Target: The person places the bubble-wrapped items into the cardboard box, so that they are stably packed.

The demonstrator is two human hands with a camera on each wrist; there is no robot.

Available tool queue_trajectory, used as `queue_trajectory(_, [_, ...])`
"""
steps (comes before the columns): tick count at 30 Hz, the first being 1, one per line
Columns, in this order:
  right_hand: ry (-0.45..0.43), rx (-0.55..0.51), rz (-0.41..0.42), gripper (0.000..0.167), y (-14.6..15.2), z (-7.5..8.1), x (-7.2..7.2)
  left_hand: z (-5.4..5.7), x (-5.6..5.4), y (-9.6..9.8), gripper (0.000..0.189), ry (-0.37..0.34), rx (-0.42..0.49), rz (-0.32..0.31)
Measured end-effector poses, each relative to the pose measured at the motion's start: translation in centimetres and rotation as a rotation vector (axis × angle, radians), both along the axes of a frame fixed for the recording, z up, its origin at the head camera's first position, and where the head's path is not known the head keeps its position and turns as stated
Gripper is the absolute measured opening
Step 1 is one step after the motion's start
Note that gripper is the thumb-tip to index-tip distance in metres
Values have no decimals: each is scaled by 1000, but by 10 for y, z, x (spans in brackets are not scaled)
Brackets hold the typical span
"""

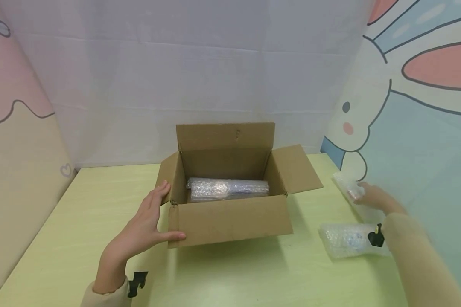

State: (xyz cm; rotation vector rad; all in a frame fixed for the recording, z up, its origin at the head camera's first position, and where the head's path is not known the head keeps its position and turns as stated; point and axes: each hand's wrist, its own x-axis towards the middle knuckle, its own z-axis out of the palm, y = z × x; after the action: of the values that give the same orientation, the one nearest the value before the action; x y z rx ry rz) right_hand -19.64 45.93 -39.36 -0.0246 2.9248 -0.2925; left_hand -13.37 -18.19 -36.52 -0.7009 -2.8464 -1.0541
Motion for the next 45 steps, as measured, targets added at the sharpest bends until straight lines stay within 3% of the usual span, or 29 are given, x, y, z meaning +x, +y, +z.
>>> queue_trajectory(11, [-51,5,-29,87,1,-8,-1,3,2,1,122,8,-2,4])
queue_trajectory(21, [-138,4,-44,89,-7,1,0,3,2,2,123,7,-9,6])
queue_trajectory(29, [-77,7,-9,84,-1,-1,-1,2,2,1,123,8,-9,6])
queue_trajectory(33, [12,24,18,79,3,1,-6,2,2,1,124,6,-17,9])
queue_trajectory(36, [93,48,39,76,5,10,-10,2,1,1,124,7,-21,9])
queue_trajectory(41, [200,46,74,74,-3,41,-13,2,1,0,123,12,-15,7])
queue_trajectory(45, [208,68,77,76,-20,69,-8,1,1,0,123,14,-11,3])
